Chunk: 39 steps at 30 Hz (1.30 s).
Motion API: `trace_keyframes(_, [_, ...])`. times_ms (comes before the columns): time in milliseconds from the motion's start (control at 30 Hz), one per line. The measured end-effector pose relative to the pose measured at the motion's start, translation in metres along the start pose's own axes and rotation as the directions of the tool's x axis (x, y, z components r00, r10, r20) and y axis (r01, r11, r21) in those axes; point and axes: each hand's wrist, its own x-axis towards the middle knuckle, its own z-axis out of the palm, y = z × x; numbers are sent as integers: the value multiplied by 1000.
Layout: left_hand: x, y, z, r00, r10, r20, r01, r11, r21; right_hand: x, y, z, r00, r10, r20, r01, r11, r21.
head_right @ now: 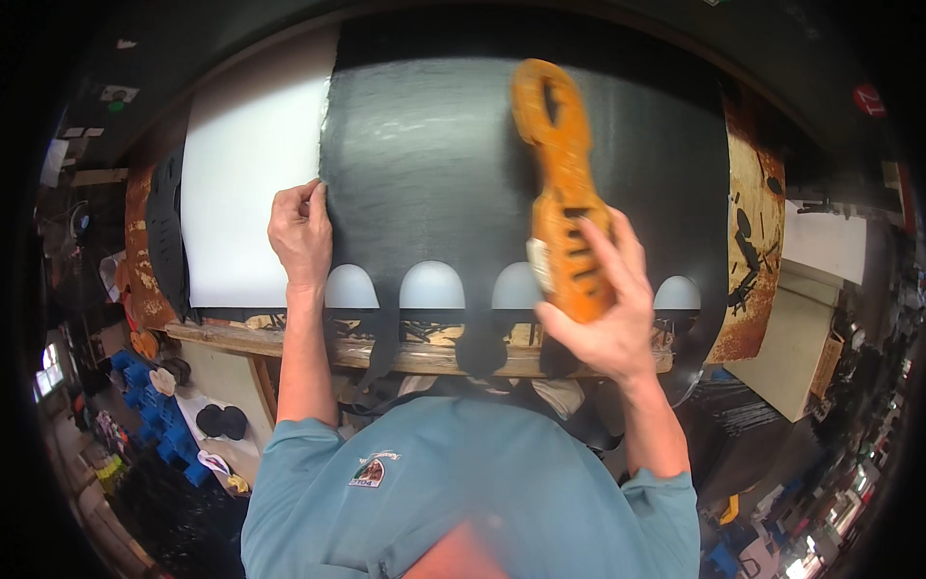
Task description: The person repeatedly places a black sheet with bowling-pin cutouts onto a heated press, closes the press, and removes the sheet. They handle the sheet and a wooden tool, then stack the finished sheets.
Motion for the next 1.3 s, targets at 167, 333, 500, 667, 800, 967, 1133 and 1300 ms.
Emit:
trace_keyframes(167, [3, -2, -8, 998, 60, 21, -58, 995, -82, 51, -20, 90, 982, -148, 117, 164, 976, -141])
trace_keyframes(333, [3, -14, -5, 996, 82, 27, -77, 987, -144, 88, -37, 175, 976, -209, 53, 215, 932, -291])
trace_keyframes(500, [5, -16, -2, 994, 114, -4, -113, 982, -153, 105, -46, 227, 934, -355, -42, 289, 820, -495])
trace_keyframes(667, [8, -16, -1, 991, 134, -3, -133, 981, -143, 105, -50, 240, 959, -278, -52, 218, 843, -491])
trace_keyframes(800, [6, -20, 1, 992, 126, 17, -121, 981, -153, 107, -52, 250, 966, -250, -74, 181, 847, -500])
trace_keyframes(967, [10, -17, -6, 995, 96, 36, -86, 972, -217, 107, -49, 245, 971, -235, -41, 193, 876, -441])
trace_keyframes(1133, [-29, 13, -52, 986, 158, 47, -136, 940, -313, 79, -26, 178, 957, -287, 29, 285, 922, -263])
trace_keyframes(1300, [-130, 56, -57, 938, 192, 287, -11, 848, -530, 55, -3, 119, 976, -182, -116, 175, 982, -69])
